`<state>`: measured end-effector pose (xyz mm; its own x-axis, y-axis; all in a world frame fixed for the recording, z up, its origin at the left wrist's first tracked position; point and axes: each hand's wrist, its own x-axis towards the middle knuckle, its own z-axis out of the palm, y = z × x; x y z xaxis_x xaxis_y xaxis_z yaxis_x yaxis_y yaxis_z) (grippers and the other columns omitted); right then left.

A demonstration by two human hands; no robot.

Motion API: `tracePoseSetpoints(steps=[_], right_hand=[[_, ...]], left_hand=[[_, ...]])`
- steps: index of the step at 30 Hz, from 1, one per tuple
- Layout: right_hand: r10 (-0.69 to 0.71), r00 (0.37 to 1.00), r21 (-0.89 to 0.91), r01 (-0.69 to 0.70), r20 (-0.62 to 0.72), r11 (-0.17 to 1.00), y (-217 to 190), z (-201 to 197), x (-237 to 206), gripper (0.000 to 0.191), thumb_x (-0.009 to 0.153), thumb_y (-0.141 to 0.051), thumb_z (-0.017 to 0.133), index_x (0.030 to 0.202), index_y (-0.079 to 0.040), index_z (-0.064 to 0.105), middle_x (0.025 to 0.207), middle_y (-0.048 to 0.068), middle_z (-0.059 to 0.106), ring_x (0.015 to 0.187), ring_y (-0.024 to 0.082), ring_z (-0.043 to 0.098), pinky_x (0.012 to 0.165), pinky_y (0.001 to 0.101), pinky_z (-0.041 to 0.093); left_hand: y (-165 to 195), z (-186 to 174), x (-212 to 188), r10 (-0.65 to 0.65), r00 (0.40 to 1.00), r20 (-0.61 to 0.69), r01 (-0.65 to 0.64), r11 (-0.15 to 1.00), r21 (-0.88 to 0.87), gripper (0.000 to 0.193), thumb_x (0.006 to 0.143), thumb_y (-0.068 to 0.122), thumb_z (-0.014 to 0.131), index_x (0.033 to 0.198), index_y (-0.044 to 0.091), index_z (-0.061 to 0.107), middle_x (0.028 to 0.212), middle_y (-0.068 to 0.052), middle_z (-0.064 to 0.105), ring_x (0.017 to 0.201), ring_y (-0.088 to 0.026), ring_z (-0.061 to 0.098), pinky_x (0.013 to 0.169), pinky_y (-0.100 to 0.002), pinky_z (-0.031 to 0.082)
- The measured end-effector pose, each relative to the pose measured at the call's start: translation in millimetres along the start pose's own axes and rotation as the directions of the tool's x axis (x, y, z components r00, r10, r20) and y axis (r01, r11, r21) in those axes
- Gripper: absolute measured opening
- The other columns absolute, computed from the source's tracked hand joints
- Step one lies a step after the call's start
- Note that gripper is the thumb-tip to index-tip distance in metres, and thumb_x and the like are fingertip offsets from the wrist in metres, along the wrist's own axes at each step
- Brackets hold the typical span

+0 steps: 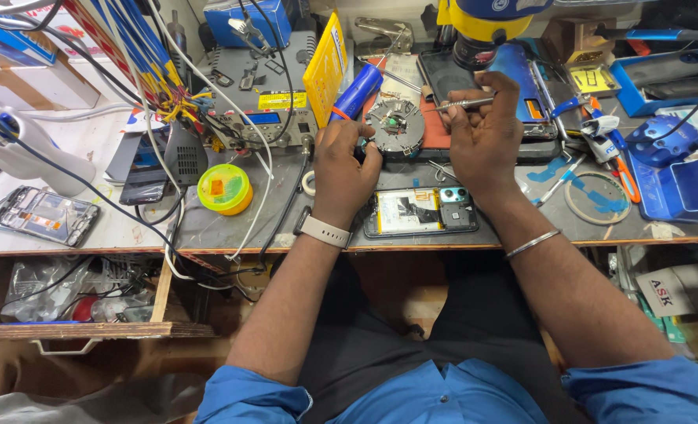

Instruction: The person uses a screwdriver to remove screws from a disassembled mobile phone on a workbench. They then use tweezers to lift and reposition small internal components and connectors while the phone remains open on the table.

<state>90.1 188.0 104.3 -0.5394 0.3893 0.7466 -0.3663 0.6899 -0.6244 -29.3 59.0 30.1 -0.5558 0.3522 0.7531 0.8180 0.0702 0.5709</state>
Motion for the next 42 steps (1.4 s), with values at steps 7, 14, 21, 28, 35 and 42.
tracePoseSetpoints(steps=[7, 14, 21, 28, 35, 42], right_hand=[[0.056, 0.998, 0.012, -0.056, 0.02, 0.998, -4.3, 2.8, 1.3, 0.045, 0.109, 0.011, 0.059, 0.143, -0.002, 0.033, 0.119, 0.019, 0.069, 0.101, 0.015, 0.072, 0.087, 0.0251, 0.062], [0.027, 0.999, 0.008, -0.027, -0.016, 1.0, -1.1, 2.0, 1.2, 0.046, 0.11, 0.012, 0.059, 0.144, -0.003, 0.031, 0.121, 0.019, 0.068, 0.104, 0.016, 0.073, 0.091, 0.0256, 0.064], [0.118, 0.993, 0.257, -0.109, -0.018, 0.96, 9.7, -9.1, -3.8, 0.05, 0.111, 0.013, 0.055, 0.148, -0.006, 0.027, 0.126, 0.022, 0.064, 0.11, 0.021, 0.072, 0.099, 0.0309, 0.066], [0.237, 0.964, 0.425, -0.267, 0.123, 0.865, 14.7, -13.6, -28.8, 0.048, 0.107, 0.01, 0.055, 0.142, -0.005, 0.026, 0.125, 0.022, 0.065, 0.11, 0.022, 0.073, 0.1, 0.0329, 0.066], [0.25, 0.956, 0.408, -0.292, 0.153, 0.865, 25.1, -10.2, -40.6, 0.05, 0.106, 0.009, 0.058, 0.143, -0.003, 0.027, 0.124, 0.023, 0.065, 0.111, 0.021, 0.071, 0.099, 0.0333, 0.065], [0.212, 0.965, 0.355, -0.255, 0.157, 0.899, 30.8, -13.1, -47.6, 0.049, 0.107, 0.007, 0.057, 0.144, -0.004, 0.026, 0.124, 0.023, 0.064, 0.112, 0.022, 0.072, 0.099, 0.0328, 0.065]], left_hand=[[-0.2, -0.2, -1.3, 0.01, 1.0, 0.0, -0.01, 1.0, -0.006, 0.016, 0.084, 0.009, 0.072, 0.099, 0.006, 0.068, 0.097, -0.01, 0.065, 0.094, -0.029, 0.06, 0.085, -0.041, 0.05], [-2.3, 0.1, -2.0, 0.003, 1.0, 0.003, -0.003, 1.0, -0.012, 0.015, 0.084, 0.009, 0.073, 0.098, 0.006, 0.068, 0.096, -0.009, 0.065, 0.095, -0.03, 0.06, 0.087, -0.042, 0.05], [-4.2, 0.1, -1.5, 0.055, 0.998, 0.017, -0.055, 0.998, -0.021, 0.015, 0.086, 0.011, 0.074, 0.099, 0.006, 0.068, 0.096, -0.01, 0.065, 0.096, -0.031, 0.062, 0.09, -0.043, 0.049], [-1.8, -4.6, -1.7, 0.16, 0.98, 0.117, -0.142, 0.978, -0.153, 0.026, 0.087, 0.02, 0.081, 0.109, 0.009, 0.073, 0.103, -0.009, 0.068, 0.101, -0.029, 0.064, 0.092, -0.039, 0.051], [0.4, -7.4, -2.3, 0.222, 0.964, 0.144, -0.18, 0.95, -0.257, 0.014, 0.09, 0.012, 0.079, 0.102, 0.009, 0.074, 0.099, -0.005, 0.071, 0.096, -0.025, 0.068, 0.087, -0.036, 0.052], [-3.9, -4.8, -2.4, 0.193, 0.971, 0.144, -0.159, 0.963, -0.218, 0.011, 0.088, 0.014, 0.08, 0.093, 0.008, 0.073, 0.088, -0.004, 0.071, 0.086, -0.023, 0.067, 0.082, -0.037, 0.051]])
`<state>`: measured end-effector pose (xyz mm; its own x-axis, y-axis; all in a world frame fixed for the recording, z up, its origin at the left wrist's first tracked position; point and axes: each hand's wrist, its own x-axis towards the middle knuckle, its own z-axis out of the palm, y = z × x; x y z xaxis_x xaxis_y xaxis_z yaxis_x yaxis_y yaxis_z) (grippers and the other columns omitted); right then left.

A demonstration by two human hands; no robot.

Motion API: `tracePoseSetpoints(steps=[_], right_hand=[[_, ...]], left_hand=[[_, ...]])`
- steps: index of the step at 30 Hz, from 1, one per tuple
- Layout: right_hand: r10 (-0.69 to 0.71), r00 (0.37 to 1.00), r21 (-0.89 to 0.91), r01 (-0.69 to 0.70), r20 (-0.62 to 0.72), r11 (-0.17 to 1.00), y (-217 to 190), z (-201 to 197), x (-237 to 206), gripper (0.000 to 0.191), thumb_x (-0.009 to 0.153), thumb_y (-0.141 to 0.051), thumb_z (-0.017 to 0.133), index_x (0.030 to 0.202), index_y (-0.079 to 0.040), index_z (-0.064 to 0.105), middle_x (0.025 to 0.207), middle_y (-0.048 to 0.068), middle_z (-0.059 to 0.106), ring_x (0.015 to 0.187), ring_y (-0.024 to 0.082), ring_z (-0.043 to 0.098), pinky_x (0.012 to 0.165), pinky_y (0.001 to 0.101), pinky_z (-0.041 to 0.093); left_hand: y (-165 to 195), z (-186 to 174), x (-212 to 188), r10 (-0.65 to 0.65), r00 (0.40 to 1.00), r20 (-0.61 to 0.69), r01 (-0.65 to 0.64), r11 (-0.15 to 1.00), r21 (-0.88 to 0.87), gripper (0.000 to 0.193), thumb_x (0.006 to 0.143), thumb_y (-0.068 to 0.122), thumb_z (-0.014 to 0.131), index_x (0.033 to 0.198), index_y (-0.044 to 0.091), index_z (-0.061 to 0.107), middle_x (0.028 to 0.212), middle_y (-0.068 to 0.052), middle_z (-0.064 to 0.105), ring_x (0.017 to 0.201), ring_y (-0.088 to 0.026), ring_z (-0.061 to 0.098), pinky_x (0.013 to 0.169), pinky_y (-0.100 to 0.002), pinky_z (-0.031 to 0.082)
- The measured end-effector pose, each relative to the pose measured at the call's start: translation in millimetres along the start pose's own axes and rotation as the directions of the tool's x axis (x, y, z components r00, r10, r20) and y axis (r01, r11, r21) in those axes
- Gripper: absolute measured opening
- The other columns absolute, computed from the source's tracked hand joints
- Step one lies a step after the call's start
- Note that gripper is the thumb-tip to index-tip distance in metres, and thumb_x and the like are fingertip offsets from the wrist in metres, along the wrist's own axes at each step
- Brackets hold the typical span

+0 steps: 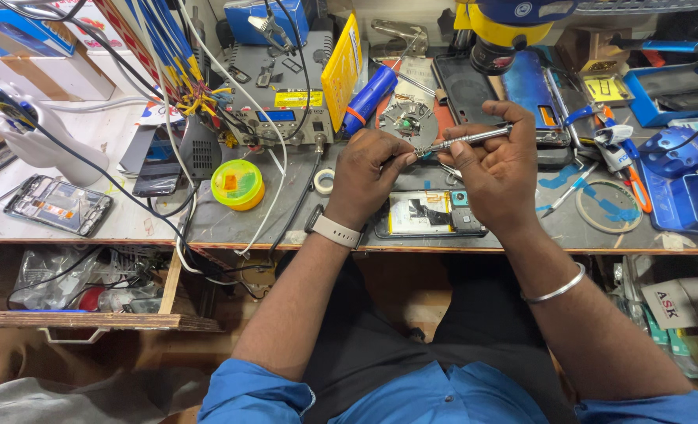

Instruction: The person uses a screwdriver to remove screws from a disassembled mobile phone on a workbench. They then use tweezers to lift and reposition small internal components and connectors while the phone remains open on the table.

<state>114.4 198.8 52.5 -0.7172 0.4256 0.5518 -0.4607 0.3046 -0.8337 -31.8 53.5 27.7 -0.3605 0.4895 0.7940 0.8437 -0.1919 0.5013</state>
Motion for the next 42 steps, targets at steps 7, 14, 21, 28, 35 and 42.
tracePoseSetpoints(steps=[7, 14, 21, 28, 35, 42], right_hand=[[-0.058, 0.998, -0.046, 0.059, 0.029, 0.997, 6.0, 2.1, -1.6, 0.049, 0.108, 0.008, 0.057, 0.144, -0.004, 0.026, 0.124, 0.023, 0.065, 0.113, 0.022, 0.071, 0.101, 0.0327, 0.064], [-0.079, 0.997, -0.052, 0.08, 0.022, 0.995, 6.4, 4.4, -3.3, 0.048, 0.107, 0.008, 0.058, 0.143, -0.004, 0.028, 0.122, 0.023, 0.065, 0.11, 0.021, 0.071, 0.098, 0.0315, 0.063], [-0.08, 0.996, -0.098, 0.082, 0.027, 0.992, 3.3, 6.1, -5.1, 0.049, 0.107, 0.009, 0.058, 0.143, -0.004, 0.028, 0.123, 0.023, 0.066, 0.111, 0.021, 0.071, 0.098, 0.0313, 0.063], [-0.087, 0.996, -0.117, 0.091, 0.032, 0.989, 2.7, 6.0, -4.8, 0.047, 0.107, 0.008, 0.058, 0.142, -0.003, 0.028, 0.123, 0.023, 0.066, 0.112, 0.021, 0.072, 0.098, 0.0313, 0.064], [-0.103, 0.994, -0.149, 0.109, 0.043, 0.983, 2.5, 4.9, -6.5, 0.047, 0.108, 0.006, 0.06, 0.142, -0.002, 0.03, 0.121, 0.022, 0.067, 0.106, 0.02, 0.072, 0.096, 0.0297, 0.063], [-0.127, 0.992, -0.158, 0.125, -0.001, 0.98, -3.4, -9.9, -14.5, 0.05, 0.109, 0.007, 0.06, 0.146, -0.003, 0.029, 0.123, 0.022, 0.065, 0.109, 0.02, 0.071, 0.101, 0.031, 0.063]], left_hand=[[-3.3, 2.0, -1.6, -0.033, 0.999, 0.0, 0.032, 0.999, -0.044, 0.013, 0.085, 0.014, 0.083, 0.092, 0.007, 0.073, 0.085, -0.004, 0.071, 0.08, -0.021, 0.065, 0.073, -0.035, 0.051], [-4.4, 2.2, -2.0, -0.045, 0.999, 0.004, 0.045, 0.998, -0.05, 0.013, 0.086, 0.014, 0.083, 0.092, 0.008, 0.074, 0.084, -0.003, 0.071, 0.078, -0.02, 0.065, 0.071, -0.034, 0.052], [-4.1, 1.6, -1.9, -0.042, 0.999, -0.003, 0.042, 0.998, -0.048, 0.013, 0.086, 0.014, 0.082, 0.091, 0.008, 0.073, 0.085, -0.003, 0.072, 0.08, -0.021, 0.066, 0.072, -0.034, 0.052], [-3.7, 2.4, -2.4, -0.07, 0.997, 0.01, 0.071, 0.996, -0.052, 0.013, 0.086, 0.015, 0.083, 0.09, 0.008, 0.073, 0.083, -0.003, 0.071, 0.078, -0.02, 0.066, 0.072, -0.035, 0.052], [-0.7, 0.8, -1.0, -0.044, 0.999, 0.013, 0.044, 0.998, -0.038, 0.016, 0.085, 0.019, 0.084, 0.091, 0.009, 0.073, 0.087, -0.002, 0.074, 0.082, -0.02, 0.068, 0.075, -0.034, 0.052], [5.7, -3.4, 1.3, -0.064, 0.997, 0.034, 0.064, 0.998, -0.011, 0.051, 0.071, 0.034, 0.091, 0.108, 0.006, 0.071, 0.092, -0.005, 0.071, 0.092, -0.025, 0.067, 0.084, -0.038, 0.052]])
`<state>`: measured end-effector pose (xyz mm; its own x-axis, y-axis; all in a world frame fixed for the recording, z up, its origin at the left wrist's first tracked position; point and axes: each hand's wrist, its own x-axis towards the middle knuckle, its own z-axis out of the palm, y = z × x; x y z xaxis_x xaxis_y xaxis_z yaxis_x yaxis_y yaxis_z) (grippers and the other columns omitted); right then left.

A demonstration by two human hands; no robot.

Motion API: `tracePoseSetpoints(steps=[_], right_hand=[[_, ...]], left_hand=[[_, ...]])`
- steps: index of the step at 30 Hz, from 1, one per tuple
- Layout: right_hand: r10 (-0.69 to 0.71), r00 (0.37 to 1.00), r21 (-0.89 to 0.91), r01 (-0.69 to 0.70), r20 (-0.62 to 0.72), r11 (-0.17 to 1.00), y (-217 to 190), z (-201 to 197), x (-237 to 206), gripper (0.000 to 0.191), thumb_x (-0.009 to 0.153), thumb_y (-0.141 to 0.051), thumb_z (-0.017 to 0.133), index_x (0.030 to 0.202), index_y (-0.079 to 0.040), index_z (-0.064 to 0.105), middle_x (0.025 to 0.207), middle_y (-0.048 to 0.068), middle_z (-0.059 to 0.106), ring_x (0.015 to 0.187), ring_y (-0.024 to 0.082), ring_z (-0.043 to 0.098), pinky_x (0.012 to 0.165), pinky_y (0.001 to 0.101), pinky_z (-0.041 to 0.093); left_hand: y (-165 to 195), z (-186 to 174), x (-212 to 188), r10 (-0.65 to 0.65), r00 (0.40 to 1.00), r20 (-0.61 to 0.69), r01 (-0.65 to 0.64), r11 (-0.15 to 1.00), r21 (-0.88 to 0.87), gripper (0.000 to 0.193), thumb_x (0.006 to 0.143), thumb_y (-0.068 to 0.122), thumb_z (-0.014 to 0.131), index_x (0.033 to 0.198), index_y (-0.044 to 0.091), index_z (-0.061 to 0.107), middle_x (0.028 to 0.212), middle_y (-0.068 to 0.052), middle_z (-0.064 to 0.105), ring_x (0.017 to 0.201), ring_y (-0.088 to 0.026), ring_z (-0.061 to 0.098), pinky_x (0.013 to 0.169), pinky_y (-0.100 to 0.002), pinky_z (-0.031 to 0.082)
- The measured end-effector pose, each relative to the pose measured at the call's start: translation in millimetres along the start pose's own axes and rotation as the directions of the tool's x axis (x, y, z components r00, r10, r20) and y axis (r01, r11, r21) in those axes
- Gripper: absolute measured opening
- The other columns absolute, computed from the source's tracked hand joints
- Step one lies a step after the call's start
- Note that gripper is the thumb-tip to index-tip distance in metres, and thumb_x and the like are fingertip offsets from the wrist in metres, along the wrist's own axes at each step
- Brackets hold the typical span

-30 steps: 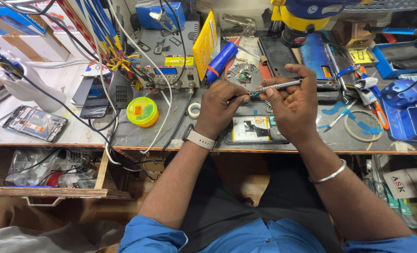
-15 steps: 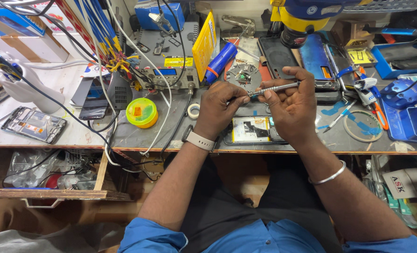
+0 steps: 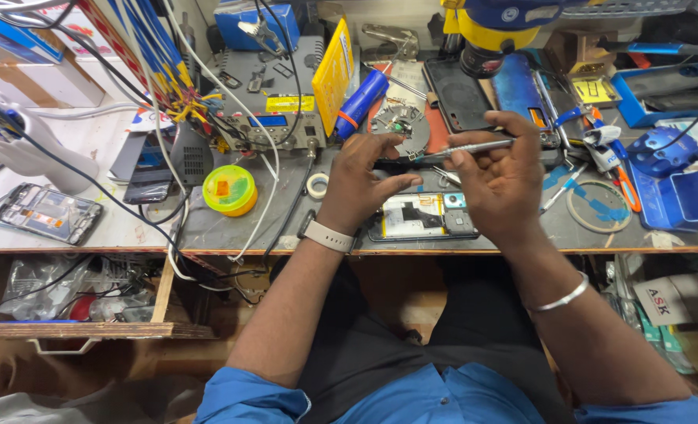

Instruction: The person uses a screwdriver to remove screws from a disassembled mobile phone on a workbench. They then use tweezers to lift and reposition small internal components and connectors while the phone remains open on the table.

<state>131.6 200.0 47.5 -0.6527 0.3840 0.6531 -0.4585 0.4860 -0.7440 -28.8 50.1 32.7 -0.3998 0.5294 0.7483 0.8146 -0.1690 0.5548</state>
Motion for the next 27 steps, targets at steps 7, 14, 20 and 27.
tracePoseSetpoints(steps=[7, 14, 20, 27], right_hand=[[0.099, 0.995, -0.178, -0.092, 0.031, 0.98, -29.9, -44.1, -38.1, 0.051, 0.103, 0.008, 0.06, 0.144, -0.002, 0.031, 0.122, 0.021, 0.068, 0.108, 0.019, 0.072, 0.091, 0.0266, 0.061], [0.136, 0.987, -0.338, -0.098, 0.091, 0.936, -42.3, -47.9, -48.8, 0.051, 0.097, 0.006, 0.067, 0.14, -0.002, 0.04, 0.112, 0.016, 0.074, 0.094, 0.012, 0.071, 0.073, 0.0219, 0.057], [0.123, 0.98, -0.383, -0.054, 0.157, 0.922, -47.5, -44.6, -54.8, 0.051, 0.096, 0.005, 0.067, 0.14, -0.002, 0.042, 0.111, 0.015, 0.074, 0.098, 0.014, 0.074, 0.079, 0.0249, 0.061], [0.122, 0.976, -0.439, -0.03, 0.183, 0.898, -43.9, -39.2, -52.6, 0.05, 0.094, 0.002, 0.068, 0.138, -0.002, 0.044, 0.108, 0.013, 0.075, 0.092, 0.015, 0.075, 0.076, 0.0265, 0.061]], left_hand=[[22.3, -2.5, -8.2, 0.205, 0.918, 0.34, -0.26, 0.957, 0.125, 0.047, 0.078, 0.044, 0.089, 0.107, 0.012, 0.07, 0.109, -0.008, 0.069, 0.106, -0.028, 0.064, 0.096, -0.042, 0.05], [43.7, 18.3, -33.1, 0.143, 0.902, 0.408, -0.237, 0.953, 0.189, 0.062, 0.076, 0.04, 0.083, 0.124, 0.006, 0.068, 0.127, -0.011, 0.061, 0.122, -0.033, 0.055, 0.104, -0.046, 0.043], [36.7, 20.8, -41.1, 0.138, 0.915, 0.38, -0.213, 0.963, 0.164, 0.052, 0.083, 0.04, 0.08, 0.124, 0.01, 0.069, 0.127, -0.007, 0.062, 0.122, -0.03, 0.056, 0.105, -0.045, 0.043], [37.6, 21.0, -40.3, 0.14, 0.908, 0.395, -0.226, 0.957, 0.18, 0.049, 0.082, 0.039, 0.08, 0.121, 0.011, 0.07, 0.126, -0.006, 0.062, 0.119, -0.029, 0.056, 0.105, -0.045, 0.043]])
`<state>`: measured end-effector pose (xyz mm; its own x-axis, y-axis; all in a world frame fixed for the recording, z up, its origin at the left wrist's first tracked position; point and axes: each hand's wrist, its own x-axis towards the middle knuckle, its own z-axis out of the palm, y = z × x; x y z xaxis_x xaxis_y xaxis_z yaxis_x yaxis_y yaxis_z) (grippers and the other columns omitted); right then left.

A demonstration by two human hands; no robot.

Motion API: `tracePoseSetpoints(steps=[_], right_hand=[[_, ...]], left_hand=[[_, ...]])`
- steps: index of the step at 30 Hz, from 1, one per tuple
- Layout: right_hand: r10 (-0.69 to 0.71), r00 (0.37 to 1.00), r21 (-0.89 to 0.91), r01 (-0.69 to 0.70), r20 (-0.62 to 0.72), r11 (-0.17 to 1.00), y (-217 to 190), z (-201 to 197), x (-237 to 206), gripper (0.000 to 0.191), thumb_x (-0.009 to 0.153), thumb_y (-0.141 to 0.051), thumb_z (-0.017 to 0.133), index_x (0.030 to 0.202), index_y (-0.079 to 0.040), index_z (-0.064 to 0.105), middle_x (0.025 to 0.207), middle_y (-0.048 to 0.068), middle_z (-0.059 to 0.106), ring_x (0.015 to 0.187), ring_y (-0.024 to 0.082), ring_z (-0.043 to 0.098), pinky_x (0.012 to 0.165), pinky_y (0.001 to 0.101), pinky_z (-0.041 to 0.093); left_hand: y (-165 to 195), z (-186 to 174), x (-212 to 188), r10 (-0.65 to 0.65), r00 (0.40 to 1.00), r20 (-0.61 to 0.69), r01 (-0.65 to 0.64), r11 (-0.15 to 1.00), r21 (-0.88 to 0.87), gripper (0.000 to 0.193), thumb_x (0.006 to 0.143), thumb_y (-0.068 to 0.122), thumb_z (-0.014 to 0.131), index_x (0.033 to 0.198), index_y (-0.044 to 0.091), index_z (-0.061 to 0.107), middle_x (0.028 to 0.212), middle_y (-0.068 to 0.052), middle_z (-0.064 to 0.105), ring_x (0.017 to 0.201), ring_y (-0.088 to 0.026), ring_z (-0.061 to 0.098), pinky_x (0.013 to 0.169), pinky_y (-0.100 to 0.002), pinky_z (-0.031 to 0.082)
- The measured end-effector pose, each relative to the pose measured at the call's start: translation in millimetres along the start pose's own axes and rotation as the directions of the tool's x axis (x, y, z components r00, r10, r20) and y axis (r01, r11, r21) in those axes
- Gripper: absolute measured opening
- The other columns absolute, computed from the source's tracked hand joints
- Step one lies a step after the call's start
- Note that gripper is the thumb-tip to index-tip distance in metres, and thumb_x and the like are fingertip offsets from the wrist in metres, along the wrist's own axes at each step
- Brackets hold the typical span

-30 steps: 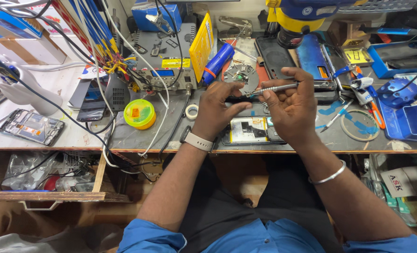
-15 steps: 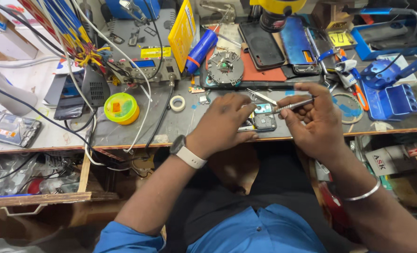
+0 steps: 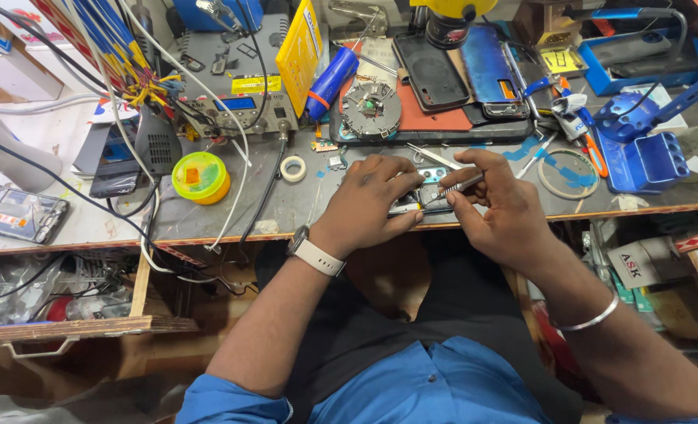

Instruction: The person uses a screwdriver to remove screws from a disassembled mobile phone on a workbench. They then use tweezers to lift and reposition small internal components and connectors while the phone remains open on the table.

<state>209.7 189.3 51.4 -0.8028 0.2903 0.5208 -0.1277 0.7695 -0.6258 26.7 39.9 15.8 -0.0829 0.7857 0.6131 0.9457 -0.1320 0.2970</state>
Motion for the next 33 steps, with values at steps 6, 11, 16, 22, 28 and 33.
tracePoseSetpoints(steps=[6, 11, 16, 22, 28, 33], right_hand=[[0.008, 1.0, -0.003, -0.008, 0.029, 1.0, -3.7, -1.2, 3.5, 0.049, 0.094, 0.001, 0.069, 0.137, -0.002, 0.045, 0.107, 0.013, 0.075, 0.091, 0.015, 0.075, 0.074, 0.0264, 0.061], [0.001, 0.999, -0.025, 0.0, 0.049, 1.0, -5.7, -0.6, 5.1, 0.049, 0.093, 0.001, 0.069, 0.136, -0.002, 0.046, 0.105, 0.012, 0.075, 0.088, 0.015, 0.075, 0.072, 0.0265, 0.06], [-0.032, 0.996, -0.128, 0.043, 0.089, 0.991, -10.8, -3.1, 12.3, 0.043, 0.093, -0.005, 0.072, 0.131, -0.001, 0.051, 0.1, 0.012, 0.074, 0.086, 0.019, 0.077, 0.071, 0.0298, 0.062], [-0.209, 0.953, -0.086, 0.233, 0.221, 0.969, -20.4, -8.9, 26.6, 0.035, 0.093, -0.012, 0.066, 0.124, 0.001, 0.056, 0.103, 0.019, 0.07, 0.088, 0.033, 0.074, 0.074, 0.0422, 0.058], [0.028, 0.977, -0.396, 0.059, 0.21, 0.916, -23.0, -8.8, 33.4, 0.036, 0.088, -0.025, 0.08, 0.107, -0.002, 0.061, 0.084, 0.019, 0.071, 0.078, 0.038, 0.072, 0.065, 0.0473, 0.057], [-0.003, 0.967, -0.265, 0.073, 0.255, 0.961, -21.4, -8.0, 31.0, 0.027, 0.092, -0.012, 0.068, 0.114, -0.003, 0.056, 0.089, 0.018, 0.071, 0.084, 0.038, 0.073, 0.07, 0.0454, 0.057]], left_hand=[[1.5, 1.2, 0.1, 0.02, 0.999, -0.028, -0.019, 0.999, 0.031, 0.05, 0.082, 0.037, 0.079, 0.125, 0.012, 0.07, 0.126, -0.007, 0.061, 0.12, -0.029, 0.055, 0.104, -0.045, 0.043], [0.0, 2.1, -0.6, 0.027, 0.999, -0.036, -0.025, 0.999, 0.047, 0.049, 0.081, 0.037, 0.079, 0.124, 0.014, 0.07, 0.126, -0.007, 0.061, 0.121, -0.03, 0.055, 0.103, -0.045, 0.043], [-0.8, 2.7, -1.8, 0.035, 0.998, -0.047, -0.033, 0.998, 0.05, 0.049, 0.081, 0.036, 0.079, 0.124, 0.013, 0.071, 0.126, -0.008, 0.06, 0.121, -0.03, 0.055, 0.104, -0.046, 0.043], [-1.3, 2.8, -3.0, 0.014, 1.0, -0.026, -0.013, 0.999, 0.044, 0.048, 0.081, 0.036, 0.079, 0.123, 0.014, 0.071, 0.127, -0.007, 0.061, 0.121, -0.03, 0.055, 0.101, -0.045, 0.043], [-1.8, 2.2, -2.2, 0.023, 0.999, -0.024, -0.022, 0.999, 0.039, 0.048, 0.08, 0.035, 0.079, 0.123, 0.015, 0.072, 0.127, -0.006, 0.061, 0.121, -0.029, 0.055, 0.103, -0.045, 0.044], [-0.6, 2.7, -2.6, 0.022, 1.0, -0.017, -0.022, 1.0, 0.02, 0.047, 0.082, 0.037, 0.079, 0.122, 0.014, 0.072, 0.126, -0.007, 0.061, 0.118, -0.03, 0.055, 0.101, -0.046, 0.044]])
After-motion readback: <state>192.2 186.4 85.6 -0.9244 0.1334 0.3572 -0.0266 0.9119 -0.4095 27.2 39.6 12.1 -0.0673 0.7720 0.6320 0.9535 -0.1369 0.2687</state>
